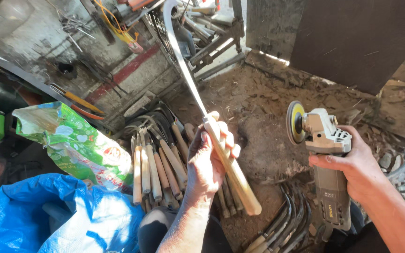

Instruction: The person uses an angle grinder with a sanding disc to smooth the wooden handles of several sickle-like tools. They pick up each tool, grind the handle, and place it back down, repeating the process for multiple items.

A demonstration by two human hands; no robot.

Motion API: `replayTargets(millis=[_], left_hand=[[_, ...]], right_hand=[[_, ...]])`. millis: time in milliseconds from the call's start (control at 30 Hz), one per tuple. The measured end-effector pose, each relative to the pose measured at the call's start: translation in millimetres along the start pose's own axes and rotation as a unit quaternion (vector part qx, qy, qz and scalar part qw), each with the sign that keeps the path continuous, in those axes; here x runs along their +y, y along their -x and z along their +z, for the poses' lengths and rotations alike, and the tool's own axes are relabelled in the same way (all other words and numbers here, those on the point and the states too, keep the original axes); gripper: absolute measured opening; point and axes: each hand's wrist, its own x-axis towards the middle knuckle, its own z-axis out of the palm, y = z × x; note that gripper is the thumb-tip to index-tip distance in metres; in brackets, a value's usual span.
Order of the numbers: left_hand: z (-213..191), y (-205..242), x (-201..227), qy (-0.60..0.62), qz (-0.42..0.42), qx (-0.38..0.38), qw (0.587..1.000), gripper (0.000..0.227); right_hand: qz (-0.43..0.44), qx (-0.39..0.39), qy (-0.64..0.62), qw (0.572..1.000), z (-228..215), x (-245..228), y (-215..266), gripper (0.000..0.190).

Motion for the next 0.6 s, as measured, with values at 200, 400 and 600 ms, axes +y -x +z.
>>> replayTargets(millis=[200, 400, 600], left_hand=[[3.9, -2.5, 4.7, -0.011, 0.020, 0.057, 0.998, 0.048], [-4.2, -5.2, 4.6, 0.017, 0.037, 0.041, 0.998, 0.047], [-17.7, -9.6, 0.5, 0.042, 0.030, 0.032, 0.998, 0.054]], right_hand=[[0.012, -0.007, -0.005, 1.000, 1.1, -0.7, 1.6, 0.086], [-0.025, -0.024, -0.001, 0.999, 3.3, -0.7, 5.2, 0.087], [-0.002, -0.008, 0.031, 0.999, 10.1, -8.5, 10.6, 0.092]])
